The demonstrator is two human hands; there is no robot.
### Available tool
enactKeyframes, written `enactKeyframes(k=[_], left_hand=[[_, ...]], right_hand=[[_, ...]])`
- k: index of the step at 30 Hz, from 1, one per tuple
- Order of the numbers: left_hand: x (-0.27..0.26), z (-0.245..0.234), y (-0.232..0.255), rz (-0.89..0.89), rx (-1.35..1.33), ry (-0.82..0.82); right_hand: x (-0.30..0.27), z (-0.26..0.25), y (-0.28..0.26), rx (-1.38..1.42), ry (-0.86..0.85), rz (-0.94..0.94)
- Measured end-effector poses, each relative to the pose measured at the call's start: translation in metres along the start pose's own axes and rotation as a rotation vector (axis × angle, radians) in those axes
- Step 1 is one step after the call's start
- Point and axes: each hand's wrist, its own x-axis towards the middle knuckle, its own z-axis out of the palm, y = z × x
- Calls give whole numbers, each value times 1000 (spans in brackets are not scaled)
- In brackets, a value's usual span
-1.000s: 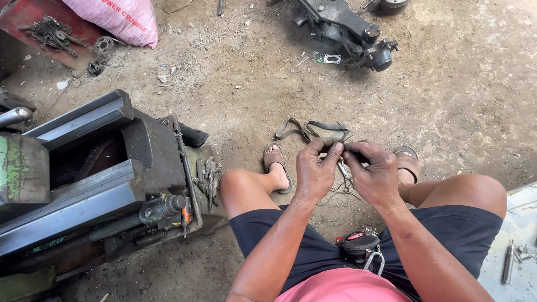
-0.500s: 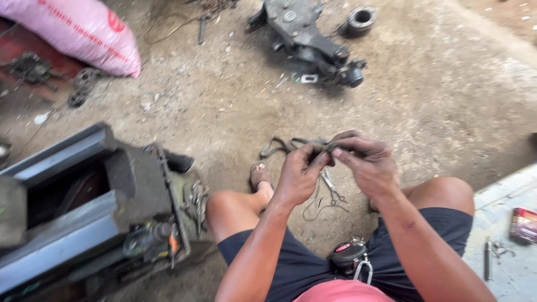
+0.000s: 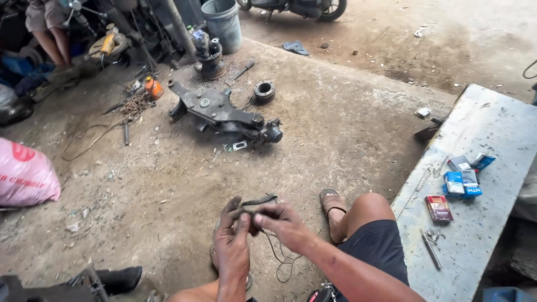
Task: The person sits on the ground and uses a pair of scissors to cut a strip of rubber material. They hold the rubber in one hand and cut along its length, then set the cut piece aside and continue cutting another section.
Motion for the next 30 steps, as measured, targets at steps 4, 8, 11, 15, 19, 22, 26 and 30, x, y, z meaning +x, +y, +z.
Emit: enactKeyframes(k=[4, 8, 11, 15, 19, 22, 26, 30], left_hand=[[-7, -8, -11, -123, -94, 122], [-12, -21, 0, -119, -32, 32], [-13, -35, 21, -27, 263, -107], [-11, -38, 39, -78, 536, -415], [-10, -51, 5, -240, 327, -573], [-14, -62, -14, -405, 78, -574], [-20, -60, -20, -509, 40, -593], [-23, -62, -24, -562, 10, -564]], right_hand=[[3, -6, 8, -295, 48, 131], [8, -17, 9, -870, -114, -25], [9, -20, 7, -1149, -273, -87], [8, -6, -15, -1388, -526, 42], [5, 3, -25, -1429, -598, -7], [5, -3, -18, -1453, -603, -38], [4, -11, -8, -1466, -616, -102], [5, -11, -10, -1467, -625, -110]])
